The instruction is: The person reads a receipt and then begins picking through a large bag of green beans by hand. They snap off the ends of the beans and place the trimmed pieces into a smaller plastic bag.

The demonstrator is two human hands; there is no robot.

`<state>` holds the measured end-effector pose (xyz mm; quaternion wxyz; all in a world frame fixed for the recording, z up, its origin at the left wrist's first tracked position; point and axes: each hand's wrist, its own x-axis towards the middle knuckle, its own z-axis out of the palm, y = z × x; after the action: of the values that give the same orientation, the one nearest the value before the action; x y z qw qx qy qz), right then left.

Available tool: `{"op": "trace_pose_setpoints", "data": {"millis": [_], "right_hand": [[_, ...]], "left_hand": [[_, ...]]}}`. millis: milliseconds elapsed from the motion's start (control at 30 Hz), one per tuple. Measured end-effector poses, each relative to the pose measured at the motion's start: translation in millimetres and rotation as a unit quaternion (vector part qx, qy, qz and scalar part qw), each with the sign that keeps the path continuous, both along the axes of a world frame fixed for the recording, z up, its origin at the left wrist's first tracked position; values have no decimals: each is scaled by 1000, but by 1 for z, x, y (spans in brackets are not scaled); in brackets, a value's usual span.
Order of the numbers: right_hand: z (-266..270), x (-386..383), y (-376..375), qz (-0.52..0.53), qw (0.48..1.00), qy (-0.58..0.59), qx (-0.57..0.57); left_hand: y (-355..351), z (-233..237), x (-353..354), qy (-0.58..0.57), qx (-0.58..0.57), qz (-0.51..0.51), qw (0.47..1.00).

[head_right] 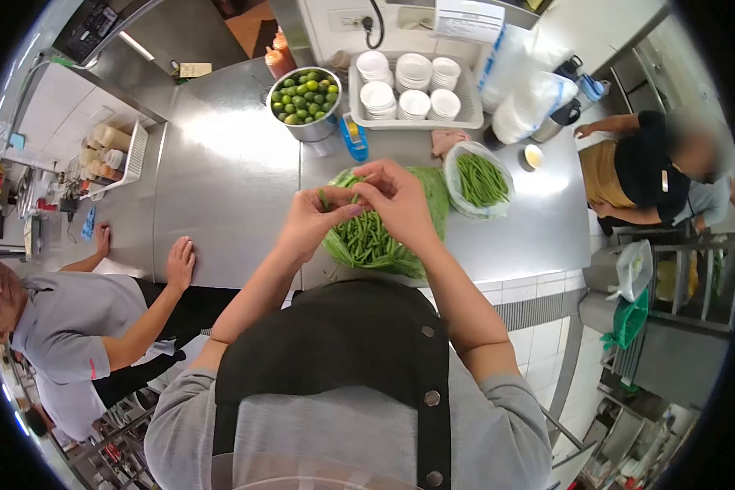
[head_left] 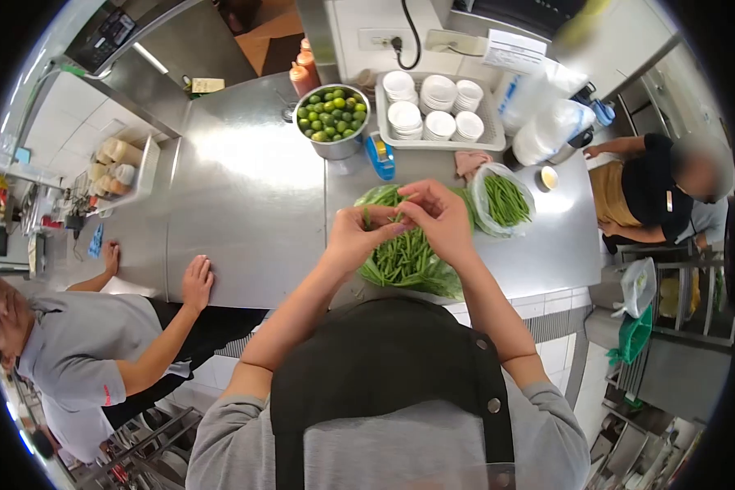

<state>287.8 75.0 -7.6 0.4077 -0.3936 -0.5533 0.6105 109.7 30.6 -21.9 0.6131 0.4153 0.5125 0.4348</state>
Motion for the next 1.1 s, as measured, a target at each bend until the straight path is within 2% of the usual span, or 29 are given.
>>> {"op": "trace_pose_setpoints", "data": {"millis": [67, 200, 300, 400, 500, 600, 700, 733, 800, 900, 1000, 1100], "right_hand": [[-4, -1, 3, -8, 1000, 12, -6], [-14, 3, 8, 12, 999, -47, -1], [-24, 1, 5, 15, 1000, -25, -2], [-20, -4, 2, -46, 951, -188, 242], [-40, -12, 7, -75, 908, -241, 335], [-81, -2, 23, -84, 885, -304, 343], [-67, 19, 21, 143, 879, -431, 149], [-71, 23, 19, 149, 895, -399, 130], [-72, 25, 16, 162, 923, -336, 92], [-48, 13, 13, 144, 985, -91, 1], [-7, -11, 4, 70, 997, -8, 32], [7, -22, 4, 83, 964, -158, 197]], "left_hand": [[-3, -3, -5, 31, -7, 5, 999], [-12, -8, -9, 11, 0, 9, 1000], [-17, -13, -11, -8, -18, 17, 1000], [-16, -12, -10, 5, -22, 27, 999], [-11, -14, -6, 11, -5, 27, 1000], [-6, -6, 4, 0, 10, 47, 999], [9, 7, -5, -134, 18, 141, 981], [15, 9, -10, -183, 20, 176, 967], [24, 12, -18, -195, 49, 202, 959], [30, 18, -17, -196, 63, 232, 951], [33, 16, -11, -211, 76, 253, 941], [34, 15, -6, -234, 78, 279, 928]]}}
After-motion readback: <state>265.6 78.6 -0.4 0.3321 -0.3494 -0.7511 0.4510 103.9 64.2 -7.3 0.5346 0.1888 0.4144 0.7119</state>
